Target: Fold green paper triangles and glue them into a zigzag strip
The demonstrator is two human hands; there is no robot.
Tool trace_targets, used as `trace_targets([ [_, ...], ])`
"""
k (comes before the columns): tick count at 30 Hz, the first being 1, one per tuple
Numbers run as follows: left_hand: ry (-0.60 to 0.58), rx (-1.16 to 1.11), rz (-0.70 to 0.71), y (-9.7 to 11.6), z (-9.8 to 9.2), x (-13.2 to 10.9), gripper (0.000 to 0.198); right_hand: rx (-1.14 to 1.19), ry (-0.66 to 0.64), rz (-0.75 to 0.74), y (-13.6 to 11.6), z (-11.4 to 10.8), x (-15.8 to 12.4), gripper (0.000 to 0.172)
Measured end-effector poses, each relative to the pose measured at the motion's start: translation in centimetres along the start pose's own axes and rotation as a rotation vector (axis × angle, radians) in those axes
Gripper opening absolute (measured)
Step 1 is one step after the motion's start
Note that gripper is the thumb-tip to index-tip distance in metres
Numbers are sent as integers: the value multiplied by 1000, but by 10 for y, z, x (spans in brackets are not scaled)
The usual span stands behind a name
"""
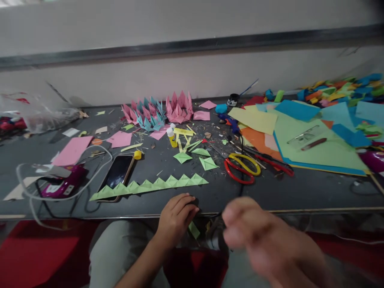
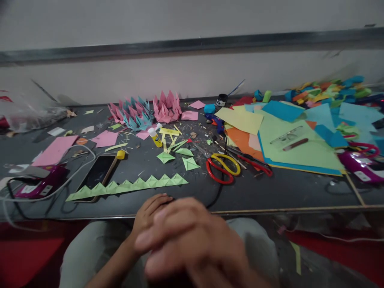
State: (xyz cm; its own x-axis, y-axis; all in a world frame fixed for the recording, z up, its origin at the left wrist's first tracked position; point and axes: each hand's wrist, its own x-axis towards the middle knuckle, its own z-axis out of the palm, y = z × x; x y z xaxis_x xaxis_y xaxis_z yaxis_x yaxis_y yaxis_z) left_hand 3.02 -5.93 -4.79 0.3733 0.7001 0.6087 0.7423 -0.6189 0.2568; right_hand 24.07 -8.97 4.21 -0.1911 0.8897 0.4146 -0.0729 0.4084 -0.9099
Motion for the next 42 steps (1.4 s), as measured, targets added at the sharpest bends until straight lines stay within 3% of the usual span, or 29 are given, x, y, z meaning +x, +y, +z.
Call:
trace_targets([
  [1,-13,16,0,1,-1,0,12,76,17,-116,11,9,13,27],
  [3,-65,38,-15,4,-2,1,14,184,91,-134,41,21,38,28],
  [7,-169,27,-73,6,-1,-1,18,44,257,102,93,22,67,22],
  [10,-131,-71,-172,7,-4,-1,21,5,296,224,109,14,73,17],
  [13,-78,-204,-279,4,-13,8,24,-44,264,274,113,9,77,17],
  [19,-7,-154,-273,-19,-25,57,16,-159,92,316,119,9,81,15],
  [21,-157,-122,-251,-27,-21,71,25,-208,44,309,120,10,79,16],
  [23,-354,-121,-162,-32,-14,77,20,-257,15,293,122,11,78,16],
  [25,-438,-75,-148,-34,-6,76,18,-304,-3,276,123,11,77,16],
  [29,-433,-61,-174,-34,4,65,11,-382,-14,247,124,12,76,18],
  [36,-423,-101,-220,-37,-9,58,8,-646,-5,-13,119,20,76,19],
  [40,-392,-76,-315,-43,-16,56,13,-909,-202,-274,121,33,107,39],
  [42,-366,-41,-360,-48,-16,54,14,-1109,-331,-305,125,42,133,48],
])
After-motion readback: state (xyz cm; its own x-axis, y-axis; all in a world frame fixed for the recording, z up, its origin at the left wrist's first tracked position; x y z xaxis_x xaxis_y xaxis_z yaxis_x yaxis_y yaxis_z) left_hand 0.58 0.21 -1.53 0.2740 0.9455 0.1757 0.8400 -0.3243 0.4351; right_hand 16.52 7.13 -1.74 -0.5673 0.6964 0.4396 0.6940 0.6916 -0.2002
